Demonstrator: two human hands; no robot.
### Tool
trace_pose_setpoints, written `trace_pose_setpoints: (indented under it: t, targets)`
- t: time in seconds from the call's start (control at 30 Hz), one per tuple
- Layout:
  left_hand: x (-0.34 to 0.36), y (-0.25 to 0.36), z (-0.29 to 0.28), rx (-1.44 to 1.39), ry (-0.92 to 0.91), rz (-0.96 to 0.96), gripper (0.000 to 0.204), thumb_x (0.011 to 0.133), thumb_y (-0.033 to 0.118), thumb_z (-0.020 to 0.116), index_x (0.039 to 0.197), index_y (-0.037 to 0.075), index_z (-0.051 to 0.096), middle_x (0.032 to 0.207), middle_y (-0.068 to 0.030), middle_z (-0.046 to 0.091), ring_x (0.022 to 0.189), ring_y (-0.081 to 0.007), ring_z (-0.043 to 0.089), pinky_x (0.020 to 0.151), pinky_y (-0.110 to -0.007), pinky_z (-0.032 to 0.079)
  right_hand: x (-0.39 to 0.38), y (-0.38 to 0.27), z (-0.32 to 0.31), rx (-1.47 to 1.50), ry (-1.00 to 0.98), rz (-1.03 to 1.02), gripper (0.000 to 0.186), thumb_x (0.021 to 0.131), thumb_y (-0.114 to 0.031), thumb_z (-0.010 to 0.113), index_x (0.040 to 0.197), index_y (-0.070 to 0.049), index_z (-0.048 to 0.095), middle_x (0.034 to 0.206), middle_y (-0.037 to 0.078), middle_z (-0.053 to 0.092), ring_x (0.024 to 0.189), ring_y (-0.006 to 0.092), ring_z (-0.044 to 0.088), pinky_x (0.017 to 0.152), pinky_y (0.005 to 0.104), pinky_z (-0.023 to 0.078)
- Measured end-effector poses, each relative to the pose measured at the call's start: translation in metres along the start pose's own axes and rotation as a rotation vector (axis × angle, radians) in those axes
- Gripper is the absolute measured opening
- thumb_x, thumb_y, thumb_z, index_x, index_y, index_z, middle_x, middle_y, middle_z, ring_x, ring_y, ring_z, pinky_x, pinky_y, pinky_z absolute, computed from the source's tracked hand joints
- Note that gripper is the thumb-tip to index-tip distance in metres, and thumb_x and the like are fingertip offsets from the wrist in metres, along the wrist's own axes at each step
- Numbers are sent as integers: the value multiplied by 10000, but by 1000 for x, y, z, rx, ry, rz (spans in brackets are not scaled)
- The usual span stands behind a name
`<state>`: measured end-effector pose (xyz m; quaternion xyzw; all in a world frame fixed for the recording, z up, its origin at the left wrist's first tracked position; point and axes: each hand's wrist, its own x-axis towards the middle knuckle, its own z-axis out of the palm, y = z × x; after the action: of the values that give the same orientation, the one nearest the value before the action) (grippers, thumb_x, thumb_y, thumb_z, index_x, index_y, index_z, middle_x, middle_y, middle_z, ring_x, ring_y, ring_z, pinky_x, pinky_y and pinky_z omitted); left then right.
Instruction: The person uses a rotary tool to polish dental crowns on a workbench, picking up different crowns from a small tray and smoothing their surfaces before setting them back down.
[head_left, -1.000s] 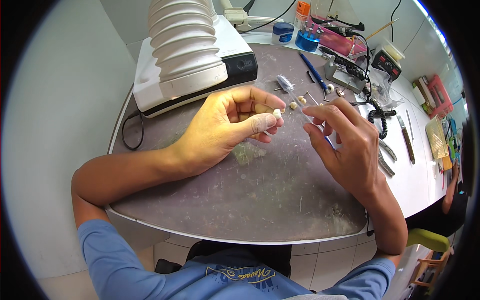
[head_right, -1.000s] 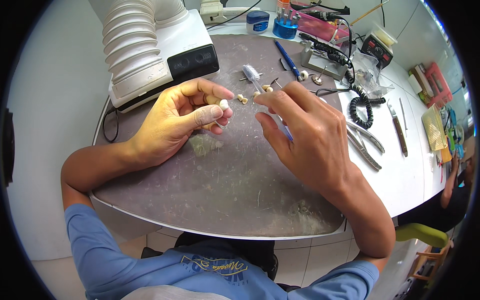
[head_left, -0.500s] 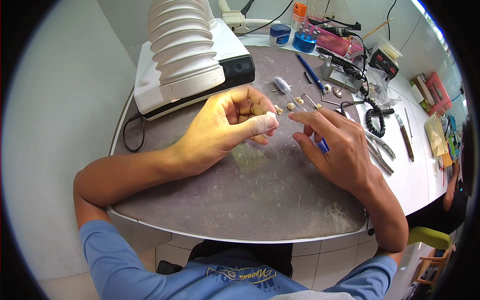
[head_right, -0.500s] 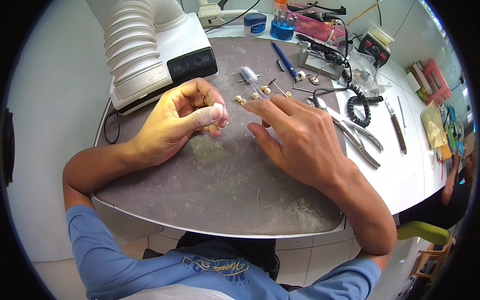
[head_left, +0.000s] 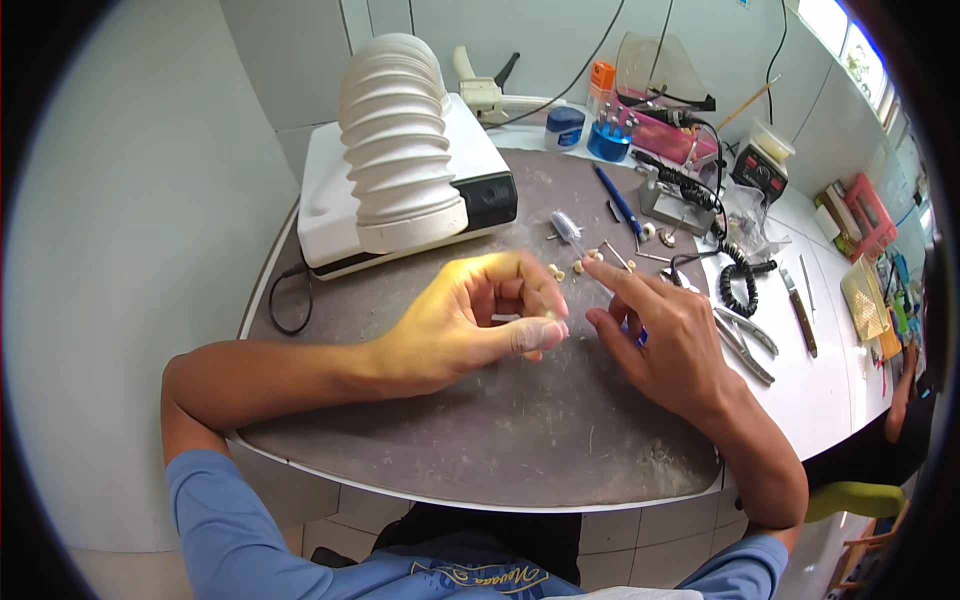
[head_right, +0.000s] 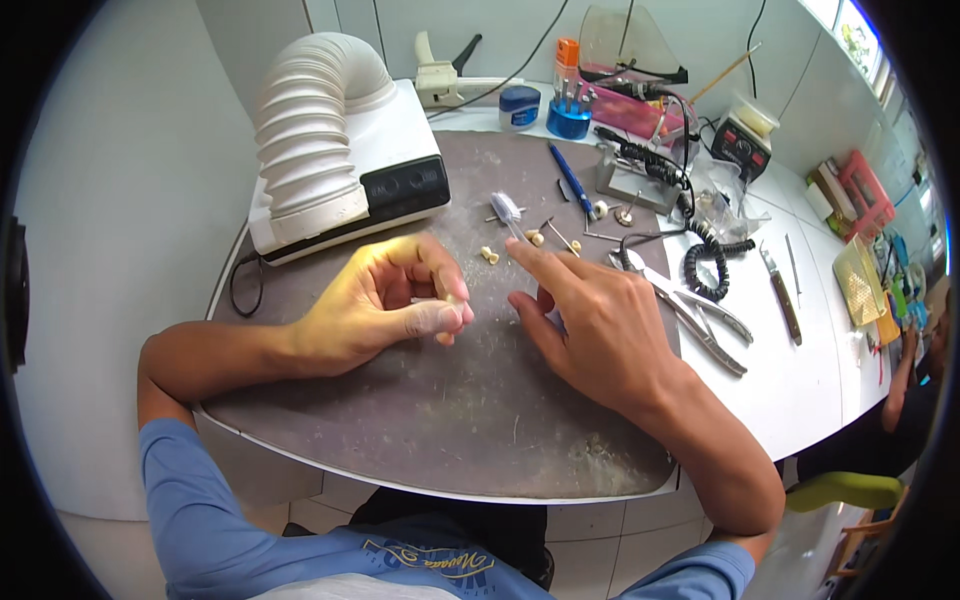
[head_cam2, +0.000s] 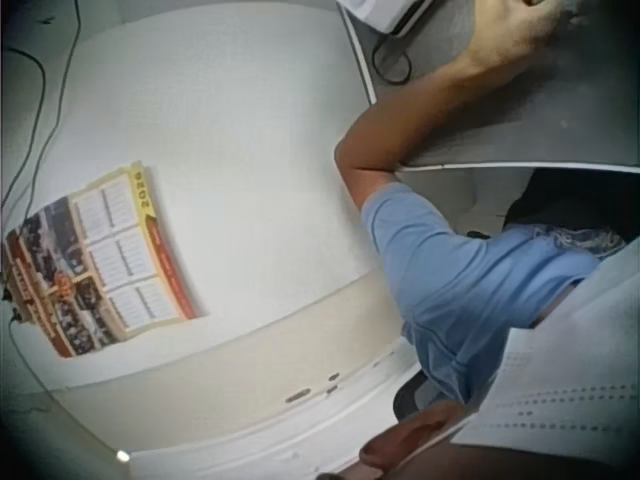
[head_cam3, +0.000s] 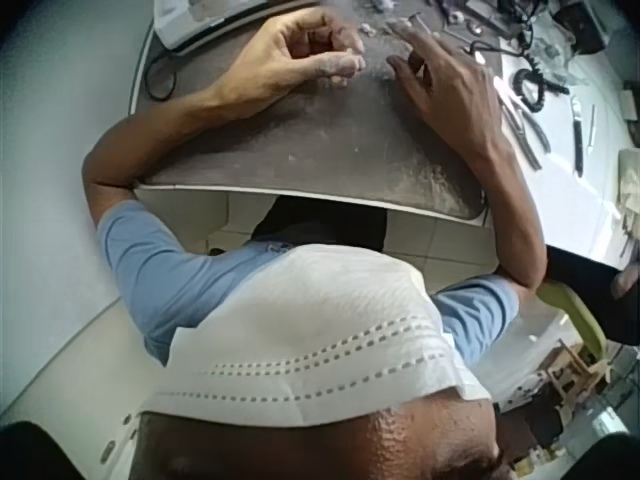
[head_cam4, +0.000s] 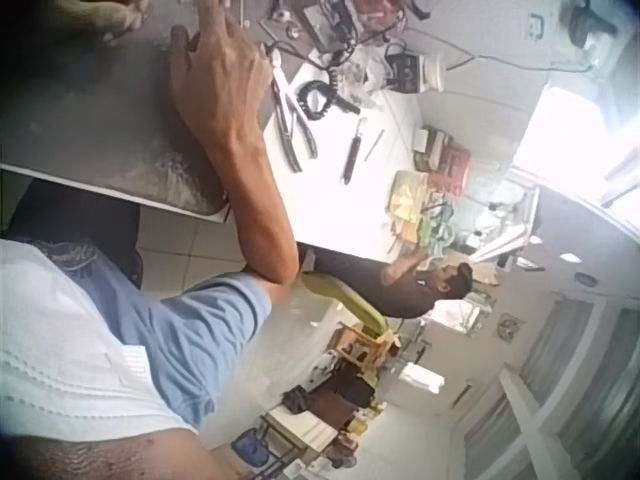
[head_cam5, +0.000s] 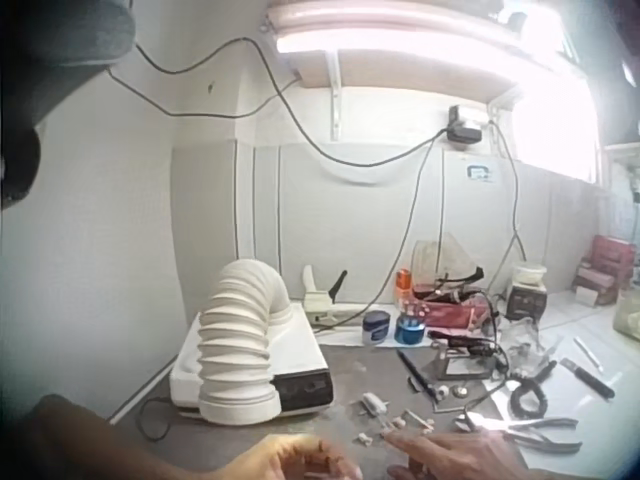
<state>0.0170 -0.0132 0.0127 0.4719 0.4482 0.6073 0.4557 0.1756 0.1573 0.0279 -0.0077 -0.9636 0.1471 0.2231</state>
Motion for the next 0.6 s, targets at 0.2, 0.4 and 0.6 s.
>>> trace_pose_setpoints:
  t: [0.2,0.4,0.6]
  targets:
    - [-1,5,0,16,1,-27,139,909,104,635,1010,37,567,906,-43,607,826,-100,578,748,-253,476,1,-4,0,53,62,-82,433,817,-120,684,1236,-80,581,766,87,646,585,210,624,538,339,505]
    - [-1,9,5,38,25,-60,167,913,112,630,1047,27,576,928,-45,611,866,-100,584,780,-264,487,-1,-5,-6,29,105,-316,485,765,-79,728,1228,-89,585,748,30,594,531,154,579,427,287,458]
    - [-3,1,4,51,-78,-43,291,893,110,657,1144,24,539,975,-39,609,892,-92,581,817,-258,479,0,-7,1,46,189,-505,388,728,-56,755,1095,-92,635,764,8,587,532,121,593,401,272,439]
